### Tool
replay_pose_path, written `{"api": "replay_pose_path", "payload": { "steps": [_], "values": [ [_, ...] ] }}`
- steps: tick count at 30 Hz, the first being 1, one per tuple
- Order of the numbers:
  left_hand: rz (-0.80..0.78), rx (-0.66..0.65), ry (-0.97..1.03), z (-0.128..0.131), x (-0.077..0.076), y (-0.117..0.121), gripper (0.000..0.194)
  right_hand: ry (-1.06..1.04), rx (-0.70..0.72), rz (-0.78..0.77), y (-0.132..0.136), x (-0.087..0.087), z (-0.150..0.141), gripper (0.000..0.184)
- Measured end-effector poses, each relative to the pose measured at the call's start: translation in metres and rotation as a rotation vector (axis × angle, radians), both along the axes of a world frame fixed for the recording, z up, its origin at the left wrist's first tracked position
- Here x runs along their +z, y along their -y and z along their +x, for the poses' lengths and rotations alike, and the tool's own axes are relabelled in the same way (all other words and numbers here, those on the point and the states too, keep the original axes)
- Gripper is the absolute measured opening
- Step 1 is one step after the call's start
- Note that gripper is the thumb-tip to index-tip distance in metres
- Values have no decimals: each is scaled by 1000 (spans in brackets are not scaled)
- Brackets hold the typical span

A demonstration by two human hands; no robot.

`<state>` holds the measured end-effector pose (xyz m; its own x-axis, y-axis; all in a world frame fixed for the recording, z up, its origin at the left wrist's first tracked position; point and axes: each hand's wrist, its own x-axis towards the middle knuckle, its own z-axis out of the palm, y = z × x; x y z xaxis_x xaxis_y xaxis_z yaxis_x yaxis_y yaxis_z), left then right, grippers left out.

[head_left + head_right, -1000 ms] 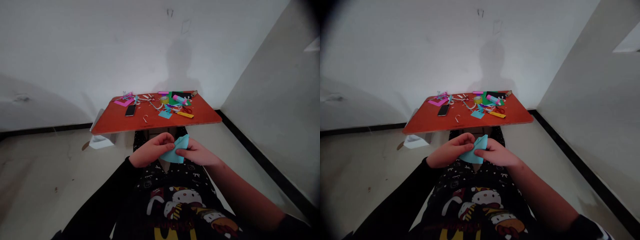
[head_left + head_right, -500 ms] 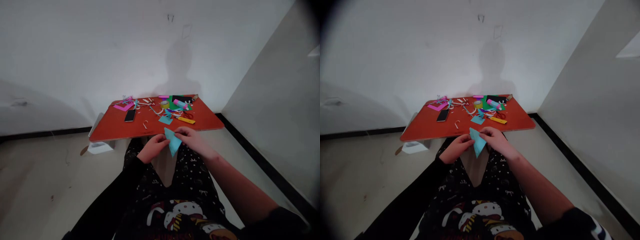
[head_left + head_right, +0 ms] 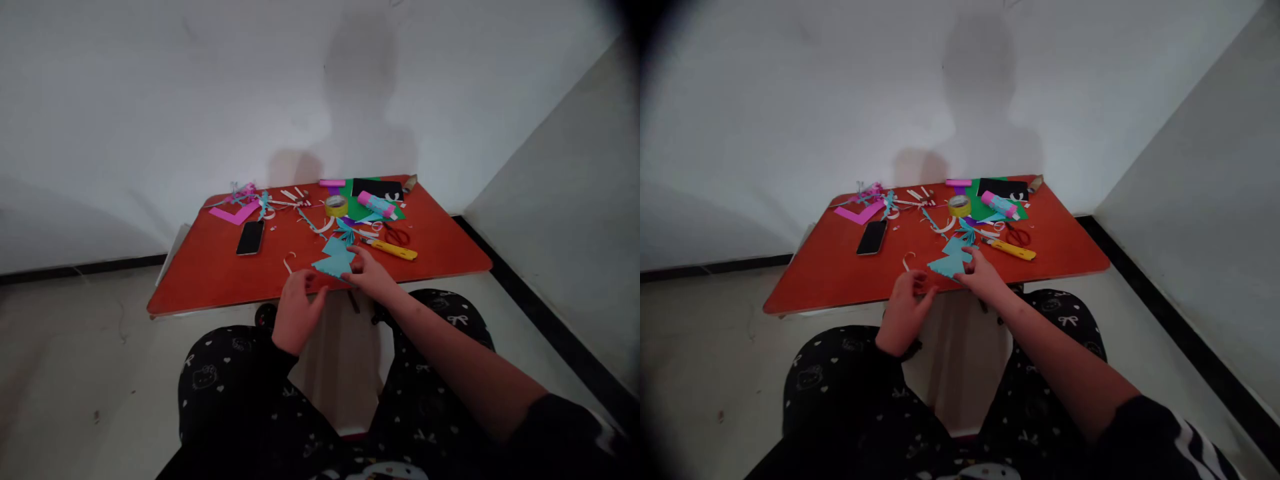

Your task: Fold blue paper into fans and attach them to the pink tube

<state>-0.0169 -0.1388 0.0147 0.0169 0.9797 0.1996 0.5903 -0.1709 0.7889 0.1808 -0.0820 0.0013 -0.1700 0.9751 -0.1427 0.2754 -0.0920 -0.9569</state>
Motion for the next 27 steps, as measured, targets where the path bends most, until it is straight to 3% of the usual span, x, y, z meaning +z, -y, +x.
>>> {"api": "replay_pose_path", "payload": {
  "steps": [2, 6, 11, 15, 16, 18, 20, 22, 27],
  "values": [
    [107, -258, -342, -10, 1, 1, 38, 79, 63, -11, -13, -4, 0, 76],
    [138, -346, -663, -13, -9, -5, 56, 188, 135, -39, -26, -14, -4, 73],
    [108, -329, -712, -7, -26, -13, 56, 290, 173, -78, -27, -17, -10, 72],
    [96, -332, -713, -5, -27, -15, 50, 560, 225, 34, -26, 1, -2, 54],
    [89, -323, -719, -5, -27, -16, 49, 675, 228, 88, -28, 7, 6, 43],
    [73, -296, -733, -5, -26, -15, 50, 963, 95, 206, -33, 17, 30, 31],
    [65, -266, -742, -4, -26, -14, 53, 1208, -15, 287, -41, 20, 60, 33],
    [69, -241, -747, -4, -26, -11, 55, 1384, 34, 260, -51, 16, 88, 37],
    [56, -212, -769, -3, -24, -7, 57, 1412, 170, 102, -63, 0, 116, 35]
  ]
}}
